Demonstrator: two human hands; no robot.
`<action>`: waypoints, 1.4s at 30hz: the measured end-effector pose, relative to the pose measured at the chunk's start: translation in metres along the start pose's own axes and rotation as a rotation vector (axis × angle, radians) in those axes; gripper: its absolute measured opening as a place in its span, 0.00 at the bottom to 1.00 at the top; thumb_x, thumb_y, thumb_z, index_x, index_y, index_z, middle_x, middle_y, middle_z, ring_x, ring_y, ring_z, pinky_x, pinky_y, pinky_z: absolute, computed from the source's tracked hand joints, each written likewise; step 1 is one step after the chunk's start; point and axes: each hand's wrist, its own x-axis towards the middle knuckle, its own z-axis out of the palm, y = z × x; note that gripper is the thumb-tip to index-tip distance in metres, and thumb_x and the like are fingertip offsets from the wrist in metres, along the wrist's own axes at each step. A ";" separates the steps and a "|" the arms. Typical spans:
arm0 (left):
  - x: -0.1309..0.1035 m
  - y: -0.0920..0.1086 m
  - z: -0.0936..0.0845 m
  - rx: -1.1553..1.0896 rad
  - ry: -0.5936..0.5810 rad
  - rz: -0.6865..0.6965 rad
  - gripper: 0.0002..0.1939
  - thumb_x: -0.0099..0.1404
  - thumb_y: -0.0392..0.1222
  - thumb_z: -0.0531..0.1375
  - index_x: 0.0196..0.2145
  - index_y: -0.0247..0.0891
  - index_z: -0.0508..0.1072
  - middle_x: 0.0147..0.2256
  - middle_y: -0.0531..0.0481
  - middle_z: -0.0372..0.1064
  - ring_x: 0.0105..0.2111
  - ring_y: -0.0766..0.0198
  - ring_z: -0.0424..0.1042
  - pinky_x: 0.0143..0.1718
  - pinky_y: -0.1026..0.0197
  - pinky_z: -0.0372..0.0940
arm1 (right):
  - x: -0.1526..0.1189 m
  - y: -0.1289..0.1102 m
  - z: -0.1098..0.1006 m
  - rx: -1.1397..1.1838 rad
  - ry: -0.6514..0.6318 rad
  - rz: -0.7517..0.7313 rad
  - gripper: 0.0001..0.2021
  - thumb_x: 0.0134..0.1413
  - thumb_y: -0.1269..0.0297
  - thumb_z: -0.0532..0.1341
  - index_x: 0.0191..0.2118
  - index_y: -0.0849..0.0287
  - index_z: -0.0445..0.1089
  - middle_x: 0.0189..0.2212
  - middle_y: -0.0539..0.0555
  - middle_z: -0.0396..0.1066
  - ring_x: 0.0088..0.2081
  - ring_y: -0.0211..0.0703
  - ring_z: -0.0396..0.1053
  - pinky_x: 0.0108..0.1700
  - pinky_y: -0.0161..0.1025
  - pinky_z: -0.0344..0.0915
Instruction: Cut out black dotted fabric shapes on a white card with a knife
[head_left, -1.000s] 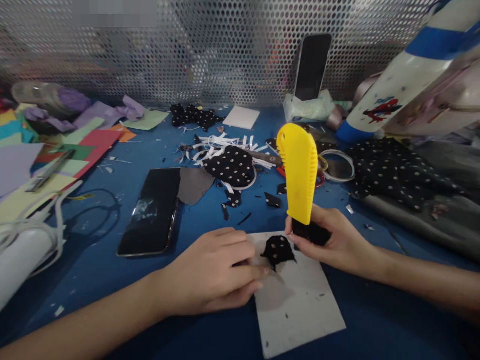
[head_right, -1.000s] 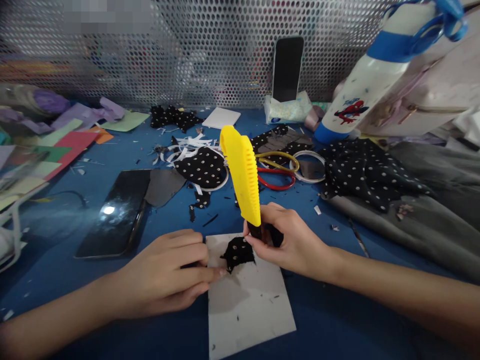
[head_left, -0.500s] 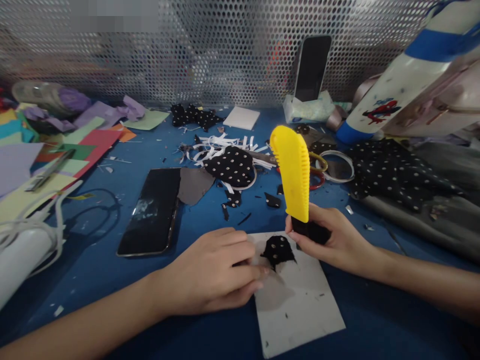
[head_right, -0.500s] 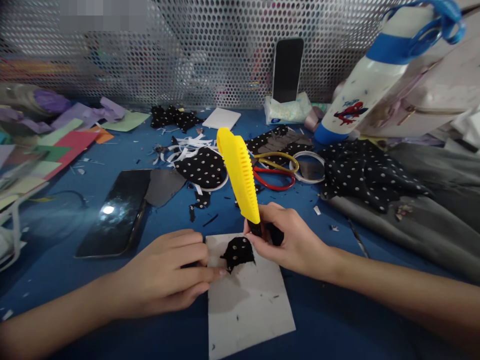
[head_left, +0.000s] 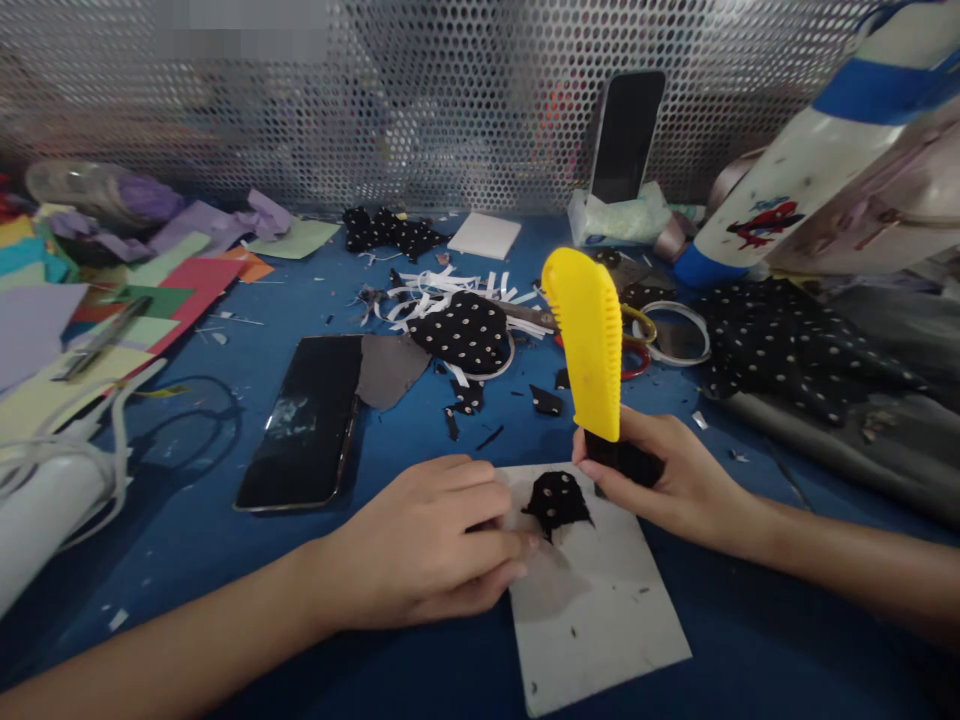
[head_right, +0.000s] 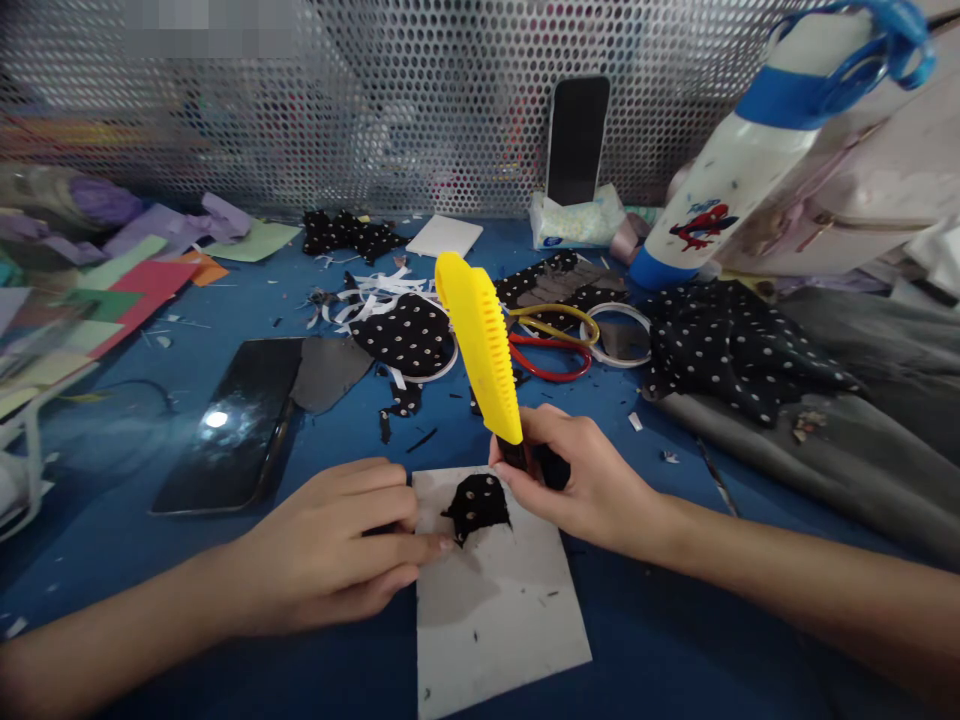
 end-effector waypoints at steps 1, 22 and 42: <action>0.000 0.000 0.000 0.001 0.001 0.001 0.11 0.72 0.37 0.53 0.44 0.35 0.75 0.30 0.49 0.66 0.30 0.60 0.58 0.28 0.58 0.52 | 0.000 0.000 0.000 0.000 -0.001 0.000 0.02 0.59 0.69 0.61 0.37 0.58 0.70 0.28 0.47 0.70 0.28 0.33 0.66 0.30 0.29 0.62; 0.001 0.001 0.000 0.001 0.018 -0.002 0.13 0.74 0.38 0.50 0.45 0.36 0.74 0.30 0.49 0.66 0.29 0.61 0.58 0.28 0.58 0.53 | -0.001 0.000 -0.001 0.036 0.009 -0.016 0.03 0.60 0.70 0.59 0.38 0.58 0.70 0.29 0.49 0.70 0.29 0.34 0.66 0.30 0.31 0.63; 0.000 0.000 0.001 -0.012 0.026 0.001 0.12 0.73 0.37 0.52 0.43 0.35 0.75 0.31 0.49 0.67 0.29 0.60 0.58 0.28 0.57 0.54 | -0.002 0.002 -0.002 0.120 -0.009 0.006 0.03 0.61 0.70 0.58 0.38 0.58 0.70 0.31 0.50 0.70 0.29 0.35 0.67 0.30 0.31 0.64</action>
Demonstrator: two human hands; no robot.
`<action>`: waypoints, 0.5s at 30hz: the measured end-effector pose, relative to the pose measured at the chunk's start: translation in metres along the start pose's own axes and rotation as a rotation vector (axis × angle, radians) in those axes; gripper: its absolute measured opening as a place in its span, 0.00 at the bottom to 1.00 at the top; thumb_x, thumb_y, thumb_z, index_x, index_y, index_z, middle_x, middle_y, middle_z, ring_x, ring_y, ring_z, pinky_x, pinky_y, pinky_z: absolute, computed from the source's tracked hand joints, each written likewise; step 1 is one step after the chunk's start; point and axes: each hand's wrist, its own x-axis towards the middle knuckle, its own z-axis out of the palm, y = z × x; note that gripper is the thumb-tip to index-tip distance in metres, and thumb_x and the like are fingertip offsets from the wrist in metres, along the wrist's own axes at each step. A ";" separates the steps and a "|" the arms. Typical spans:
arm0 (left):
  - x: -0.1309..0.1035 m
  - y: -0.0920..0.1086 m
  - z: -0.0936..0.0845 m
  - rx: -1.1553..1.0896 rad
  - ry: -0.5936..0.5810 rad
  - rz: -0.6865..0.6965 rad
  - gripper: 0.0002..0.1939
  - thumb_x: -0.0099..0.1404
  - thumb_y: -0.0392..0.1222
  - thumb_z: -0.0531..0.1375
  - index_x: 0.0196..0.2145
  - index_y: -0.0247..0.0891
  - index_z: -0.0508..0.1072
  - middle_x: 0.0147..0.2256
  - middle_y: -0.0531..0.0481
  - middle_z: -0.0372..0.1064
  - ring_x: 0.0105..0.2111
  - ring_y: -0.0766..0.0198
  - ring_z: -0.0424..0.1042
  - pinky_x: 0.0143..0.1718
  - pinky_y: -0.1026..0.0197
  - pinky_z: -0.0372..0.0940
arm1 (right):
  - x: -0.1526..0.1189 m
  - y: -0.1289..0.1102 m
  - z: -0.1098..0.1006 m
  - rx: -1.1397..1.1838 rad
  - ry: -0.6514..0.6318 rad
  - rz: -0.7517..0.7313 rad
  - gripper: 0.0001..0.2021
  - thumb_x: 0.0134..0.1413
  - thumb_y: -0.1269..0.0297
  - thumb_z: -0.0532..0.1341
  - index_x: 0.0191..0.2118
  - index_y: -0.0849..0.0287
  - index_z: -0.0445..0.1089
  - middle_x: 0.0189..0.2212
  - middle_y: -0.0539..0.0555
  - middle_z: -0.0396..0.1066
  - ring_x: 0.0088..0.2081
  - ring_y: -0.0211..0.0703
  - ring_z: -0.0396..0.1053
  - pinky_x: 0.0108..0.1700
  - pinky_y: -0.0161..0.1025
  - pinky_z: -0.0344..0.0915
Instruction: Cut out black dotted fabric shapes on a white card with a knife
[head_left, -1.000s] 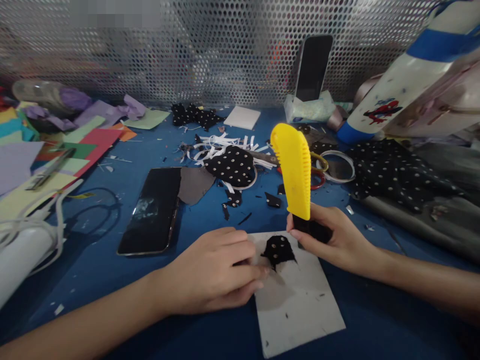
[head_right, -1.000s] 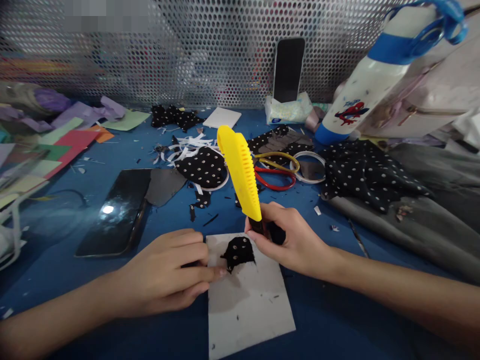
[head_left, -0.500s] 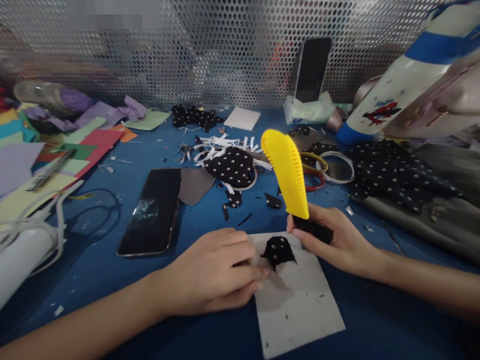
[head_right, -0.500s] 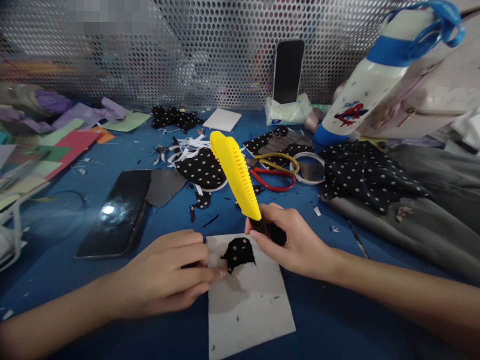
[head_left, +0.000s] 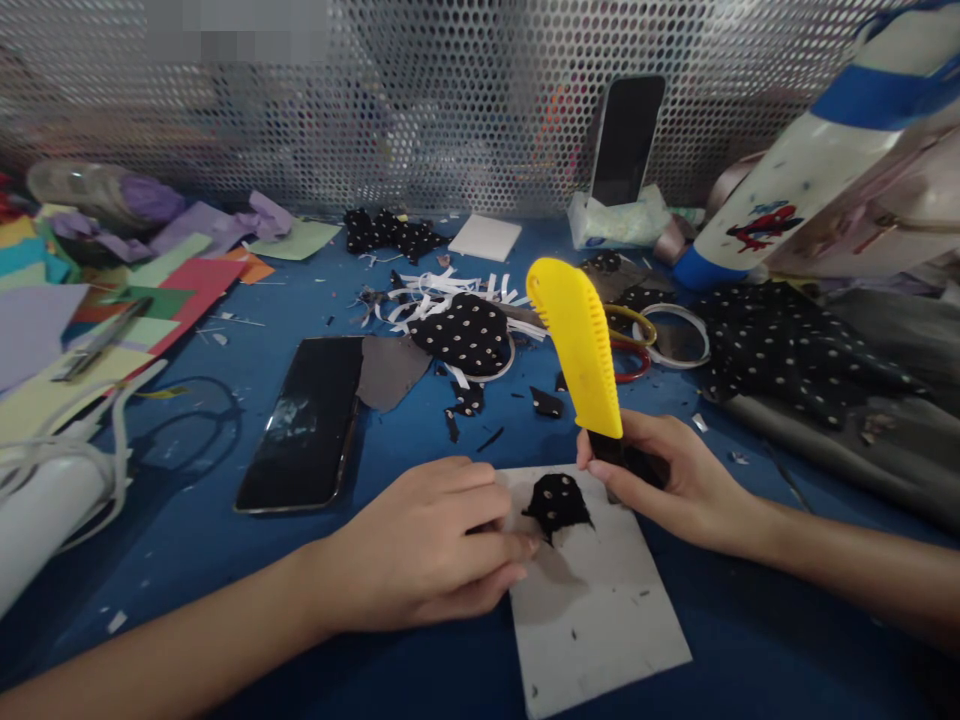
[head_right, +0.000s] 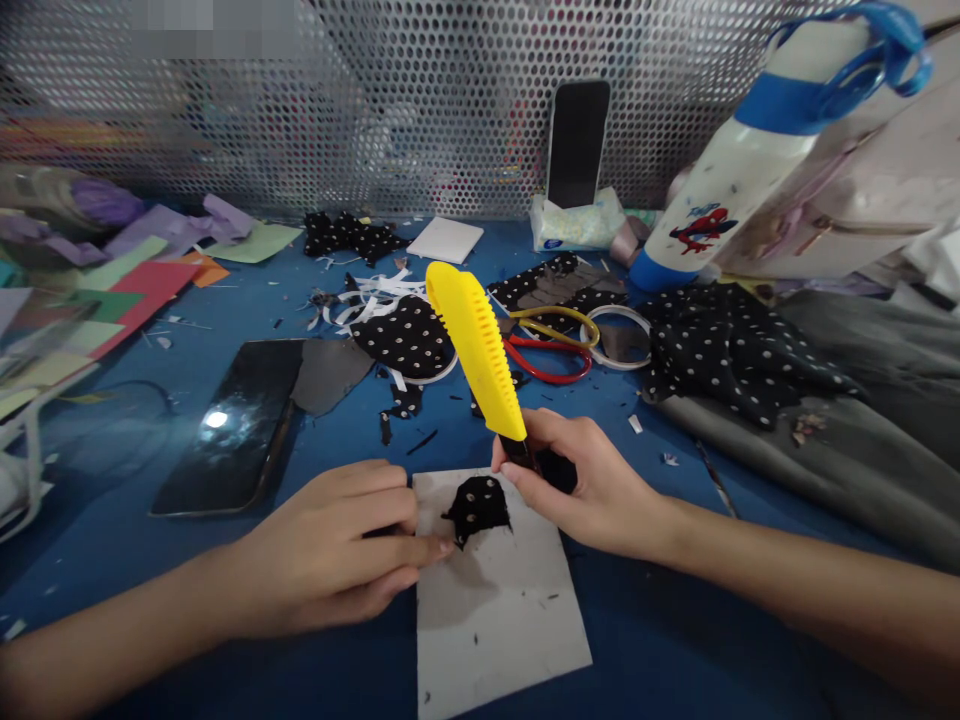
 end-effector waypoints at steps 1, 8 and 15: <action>0.000 0.000 0.000 -0.001 0.000 0.000 0.11 0.73 0.37 0.52 0.43 0.35 0.75 0.31 0.49 0.67 0.29 0.60 0.58 0.28 0.57 0.54 | 0.000 0.000 0.000 0.007 -0.005 0.000 0.03 0.61 0.70 0.58 0.38 0.58 0.70 0.31 0.50 0.70 0.29 0.34 0.67 0.30 0.31 0.64; 0.000 0.000 -0.001 -0.002 -0.011 -0.002 0.12 0.73 0.37 0.52 0.43 0.35 0.75 0.31 0.49 0.67 0.29 0.60 0.58 0.28 0.57 0.53 | 0.001 0.000 0.000 0.002 -0.015 0.010 0.04 0.60 0.71 0.58 0.38 0.58 0.70 0.31 0.50 0.70 0.29 0.35 0.67 0.30 0.31 0.65; 0.000 0.000 0.000 0.007 -0.011 0.003 0.11 0.73 0.37 0.51 0.44 0.36 0.74 0.30 0.49 0.66 0.29 0.60 0.59 0.28 0.58 0.53 | 0.002 -0.001 0.000 -0.016 -0.008 0.006 0.04 0.60 0.72 0.58 0.38 0.59 0.69 0.30 0.49 0.70 0.29 0.34 0.67 0.30 0.30 0.65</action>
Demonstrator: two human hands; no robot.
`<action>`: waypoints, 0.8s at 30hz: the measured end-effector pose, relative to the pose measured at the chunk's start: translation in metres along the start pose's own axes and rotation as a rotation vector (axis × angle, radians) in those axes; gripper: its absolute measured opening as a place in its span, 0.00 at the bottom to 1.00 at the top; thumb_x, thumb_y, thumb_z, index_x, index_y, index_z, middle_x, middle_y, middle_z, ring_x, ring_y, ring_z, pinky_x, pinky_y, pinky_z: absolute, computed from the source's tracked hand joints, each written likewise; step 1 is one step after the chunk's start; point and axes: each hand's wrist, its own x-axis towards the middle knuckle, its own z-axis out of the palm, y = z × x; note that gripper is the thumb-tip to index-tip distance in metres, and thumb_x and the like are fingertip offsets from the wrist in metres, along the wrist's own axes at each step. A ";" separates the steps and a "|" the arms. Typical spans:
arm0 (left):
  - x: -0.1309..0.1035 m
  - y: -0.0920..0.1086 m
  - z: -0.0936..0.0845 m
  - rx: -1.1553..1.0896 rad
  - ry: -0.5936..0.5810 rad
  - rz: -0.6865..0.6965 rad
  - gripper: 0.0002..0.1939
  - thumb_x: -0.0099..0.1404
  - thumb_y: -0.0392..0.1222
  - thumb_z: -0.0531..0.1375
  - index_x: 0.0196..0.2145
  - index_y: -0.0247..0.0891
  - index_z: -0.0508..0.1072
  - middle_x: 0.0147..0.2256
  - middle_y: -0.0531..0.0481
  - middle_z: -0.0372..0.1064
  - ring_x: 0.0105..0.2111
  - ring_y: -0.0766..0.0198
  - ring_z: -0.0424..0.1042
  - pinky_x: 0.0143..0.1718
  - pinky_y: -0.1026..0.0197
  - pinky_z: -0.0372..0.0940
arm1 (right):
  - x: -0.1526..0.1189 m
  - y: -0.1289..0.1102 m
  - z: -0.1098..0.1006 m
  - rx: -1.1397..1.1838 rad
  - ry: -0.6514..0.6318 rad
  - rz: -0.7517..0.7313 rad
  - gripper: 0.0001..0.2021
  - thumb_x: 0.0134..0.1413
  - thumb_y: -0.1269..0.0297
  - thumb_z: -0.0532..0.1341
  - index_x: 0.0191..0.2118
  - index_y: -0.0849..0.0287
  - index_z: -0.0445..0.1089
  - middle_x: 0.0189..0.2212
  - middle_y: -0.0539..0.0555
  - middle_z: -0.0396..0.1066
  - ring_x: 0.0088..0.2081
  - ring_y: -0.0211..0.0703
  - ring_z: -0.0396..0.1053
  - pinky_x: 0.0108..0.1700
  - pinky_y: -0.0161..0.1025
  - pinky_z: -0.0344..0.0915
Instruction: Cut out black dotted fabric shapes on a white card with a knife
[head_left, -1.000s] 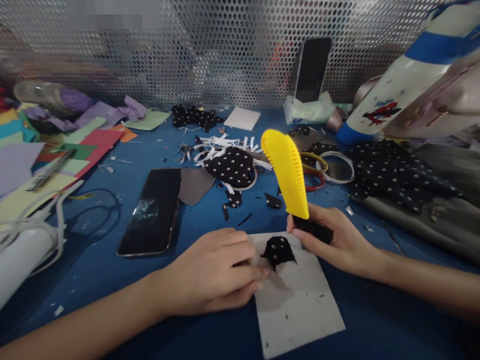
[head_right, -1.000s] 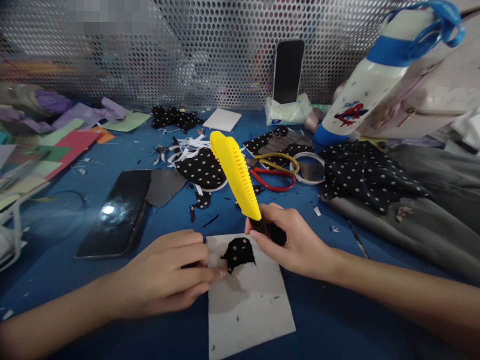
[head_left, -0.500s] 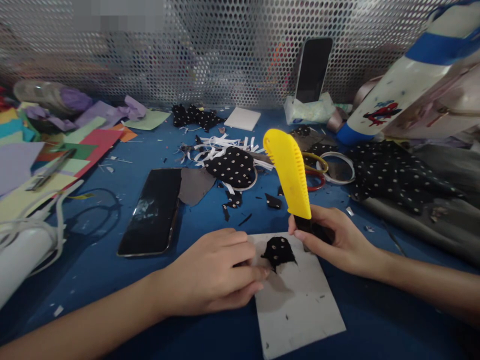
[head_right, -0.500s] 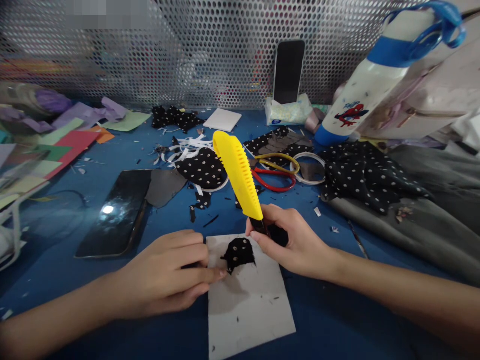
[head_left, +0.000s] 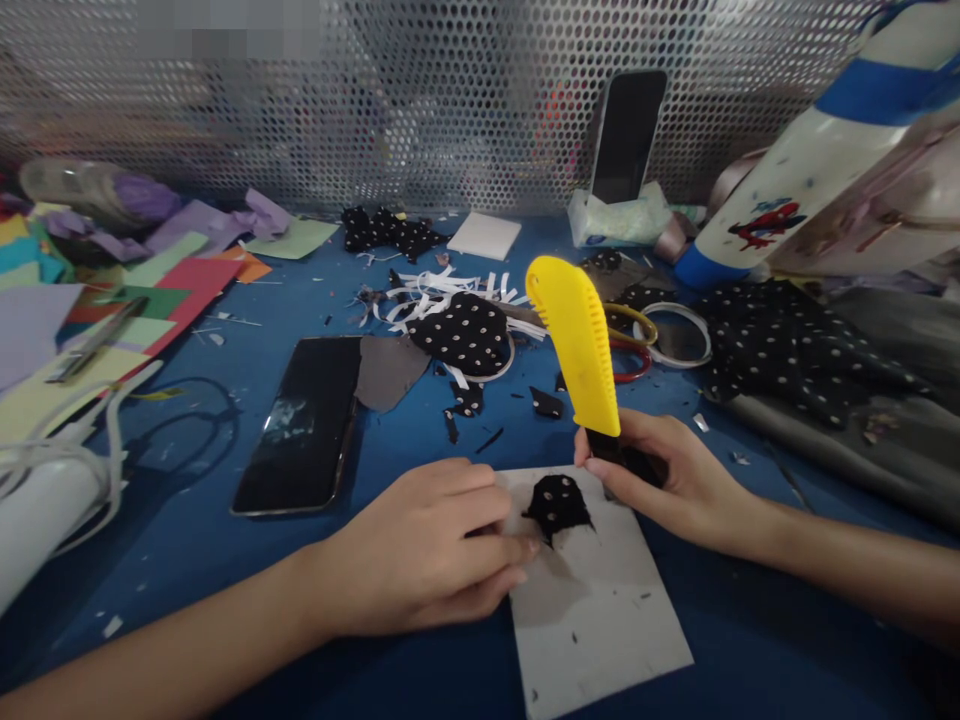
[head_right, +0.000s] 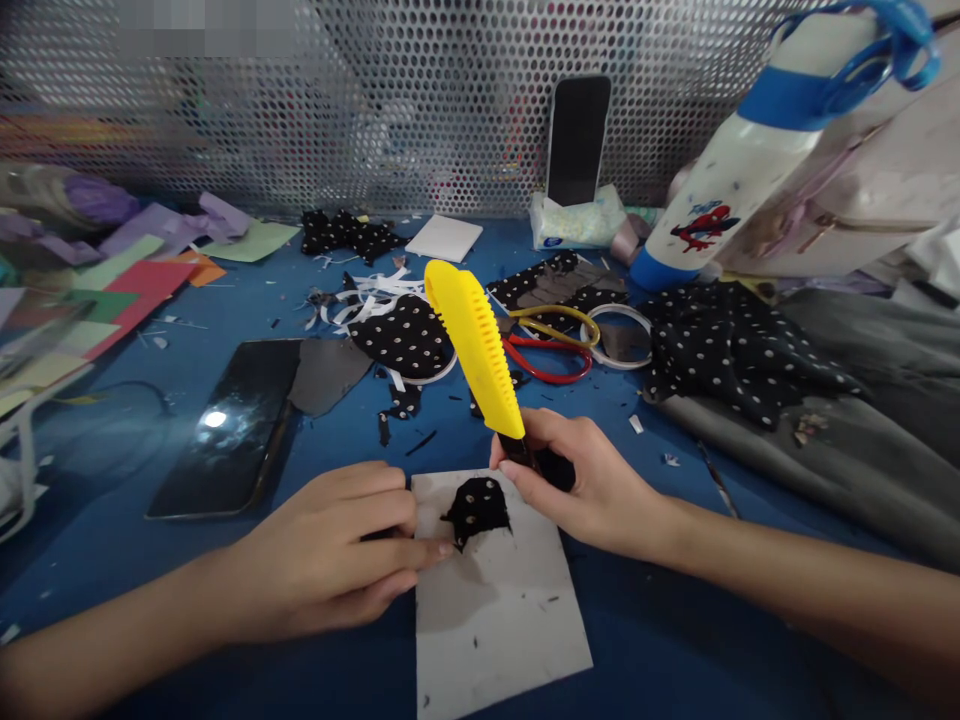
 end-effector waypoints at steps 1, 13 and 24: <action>0.000 0.000 0.000 0.001 -0.003 -0.002 0.12 0.73 0.38 0.51 0.44 0.36 0.74 0.30 0.49 0.66 0.29 0.60 0.59 0.28 0.58 0.53 | 0.000 0.000 0.000 -0.004 0.004 -0.007 0.04 0.60 0.72 0.58 0.38 0.59 0.69 0.31 0.49 0.70 0.29 0.33 0.68 0.31 0.30 0.65; 0.000 0.000 0.001 0.001 0.009 -0.004 0.12 0.74 0.38 0.51 0.45 0.36 0.74 0.30 0.49 0.66 0.29 0.60 0.58 0.28 0.57 0.54 | -0.001 0.000 -0.001 0.001 0.000 -0.011 0.04 0.60 0.71 0.58 0.38 0.59 0.69 0.31 0.49 0.70 0.29 0.32 0.67 0.30 0.28 0.64; 0.000 0.000 0.000 0.010 0.008 -0.005 0.12 0.74 0.38 0.50 0.46 0.36 0.74 0.30 0.49 0.66 0.29 0.60 0.58 0.27 0.57 0.53 | 0.000 0.002 0.001 -0.009 -0.014 0.005 0.03 0.61 0.70 0.58 0.39 0.58 0.69 0.31 0.49 0.70 0.29 0.33 0.68 0.30 0.30 0.64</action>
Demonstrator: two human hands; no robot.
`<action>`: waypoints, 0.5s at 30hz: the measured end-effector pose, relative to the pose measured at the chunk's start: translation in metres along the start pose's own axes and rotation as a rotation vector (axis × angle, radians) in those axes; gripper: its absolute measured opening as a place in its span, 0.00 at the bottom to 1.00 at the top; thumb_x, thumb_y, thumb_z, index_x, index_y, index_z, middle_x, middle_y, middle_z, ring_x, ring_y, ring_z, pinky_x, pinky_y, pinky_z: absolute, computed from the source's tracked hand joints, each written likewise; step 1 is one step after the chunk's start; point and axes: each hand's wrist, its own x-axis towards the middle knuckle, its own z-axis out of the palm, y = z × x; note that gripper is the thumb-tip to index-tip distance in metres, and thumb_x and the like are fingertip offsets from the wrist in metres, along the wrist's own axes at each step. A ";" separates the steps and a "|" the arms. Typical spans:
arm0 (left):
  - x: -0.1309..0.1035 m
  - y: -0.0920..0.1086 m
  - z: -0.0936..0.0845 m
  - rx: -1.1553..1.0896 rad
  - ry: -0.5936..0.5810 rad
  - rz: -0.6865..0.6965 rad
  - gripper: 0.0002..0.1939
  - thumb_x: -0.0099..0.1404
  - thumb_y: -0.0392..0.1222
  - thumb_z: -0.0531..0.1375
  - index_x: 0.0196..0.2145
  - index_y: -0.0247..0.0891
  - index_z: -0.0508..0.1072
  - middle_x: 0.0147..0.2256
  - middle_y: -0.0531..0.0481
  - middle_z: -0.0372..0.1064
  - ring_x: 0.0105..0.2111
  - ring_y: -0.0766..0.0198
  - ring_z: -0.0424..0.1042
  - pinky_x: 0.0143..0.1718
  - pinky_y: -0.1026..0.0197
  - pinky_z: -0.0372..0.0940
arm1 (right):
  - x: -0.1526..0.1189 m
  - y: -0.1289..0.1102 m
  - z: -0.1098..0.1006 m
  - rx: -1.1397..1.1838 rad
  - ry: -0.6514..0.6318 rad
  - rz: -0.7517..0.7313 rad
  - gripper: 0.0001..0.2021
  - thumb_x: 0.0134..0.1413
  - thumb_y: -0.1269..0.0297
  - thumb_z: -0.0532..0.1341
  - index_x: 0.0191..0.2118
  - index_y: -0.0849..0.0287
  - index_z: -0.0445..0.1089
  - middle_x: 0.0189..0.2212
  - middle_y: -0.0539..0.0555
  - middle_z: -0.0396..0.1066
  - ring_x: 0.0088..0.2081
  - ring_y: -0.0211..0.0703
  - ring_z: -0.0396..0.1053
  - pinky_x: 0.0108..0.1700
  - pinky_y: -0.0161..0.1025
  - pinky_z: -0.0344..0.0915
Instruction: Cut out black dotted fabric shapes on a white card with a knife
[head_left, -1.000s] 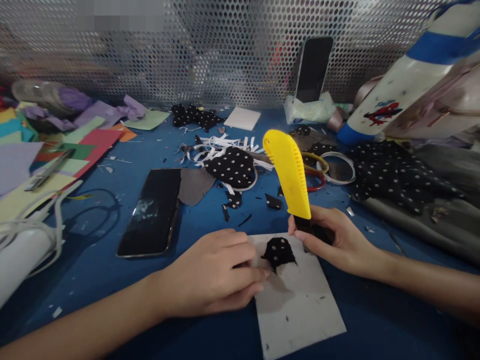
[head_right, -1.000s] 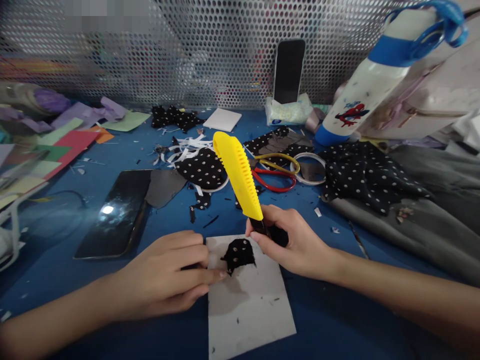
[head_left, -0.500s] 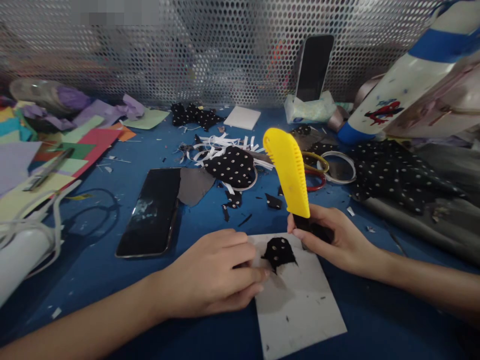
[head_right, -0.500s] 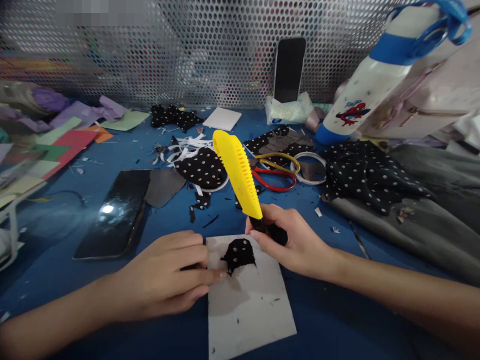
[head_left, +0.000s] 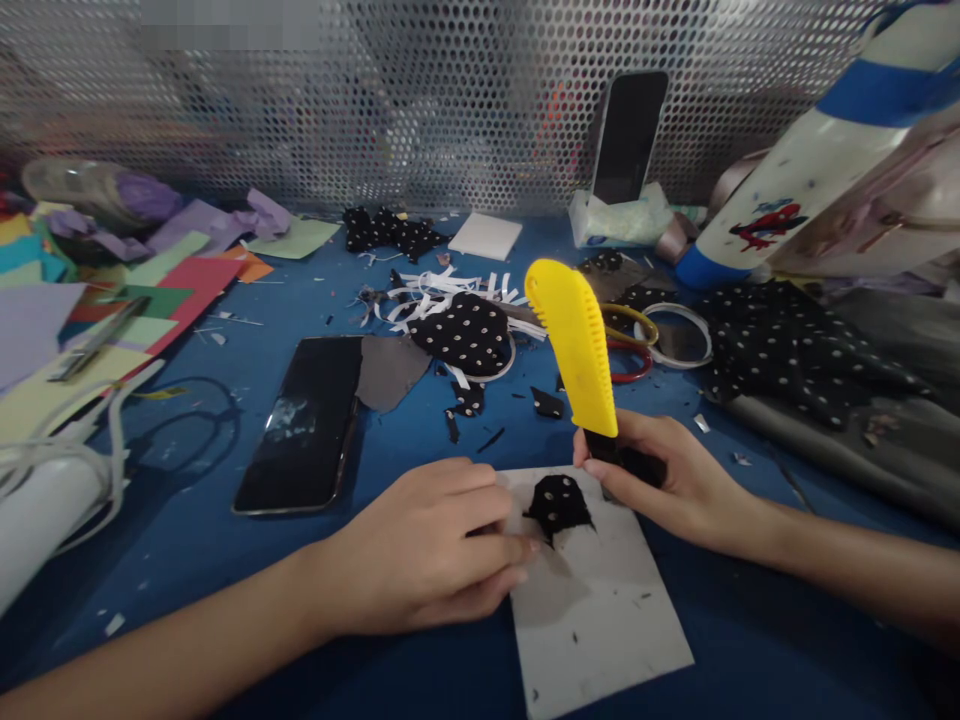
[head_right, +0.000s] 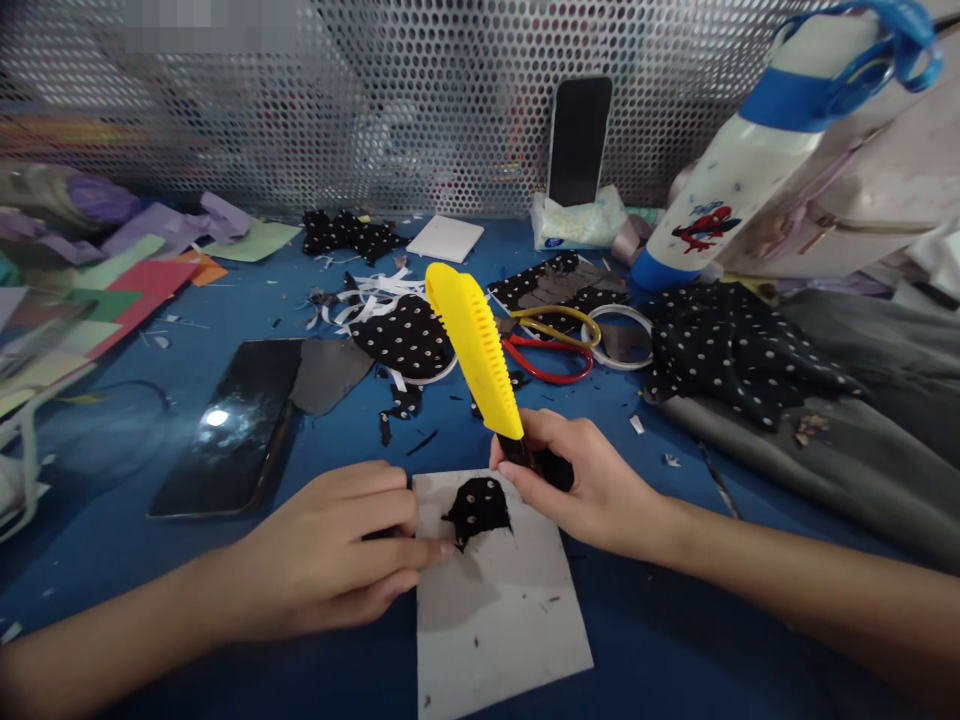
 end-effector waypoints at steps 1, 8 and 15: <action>0.000 0.000 0.000 0.001 -0.001 -0.003 0.13 0.74 0.38 0.50 0.46 0.37 0.74 0.30 0.49 0.66 0.29 0.60 0.58 0.27 0.57 0.53 | 0.000 0.000 0.000 -0.002 -0.002 0.001 0.03 0.61 0.69 0.59 0.39 0.58 0.69 0.31 0.49 0.70 0.29 0.33 0.68 0.30 0.30 0.64; -0.001 -0.001 0.000 -0.002 -0.008 0.008 0.12 0.73 0.38 0.51 0.46 0.36 0.74 0.31 0.49 0.66 0.29 0.60 0.58 0.27 0.57 0.53 | -0.001 0.000 0.000 -0.005 -0.009 0.008 0.03 0.61 0.69 0.58 0.39 0.59 0.69 0.31 0.49 0.70 0.29 0.33 0.67 0.30 0.31 0.64; 0.001 0.000 -0.001 -0.013 -0.002 0.008 0.12 0.73 0.37 0.52 0.46 0.36 0.73 0.31 0.50 0.66 0.30 0.60 0.58 0.28 0.57 0.53 | -0.001 0.001 0.001 -0.041 -0.031 0.040 0.03 0.62 0.66 0.58 0.39 0.57 0.69 0.31 0.49 0.70 0.29 0.35 0.66 0.29 0.33 0.62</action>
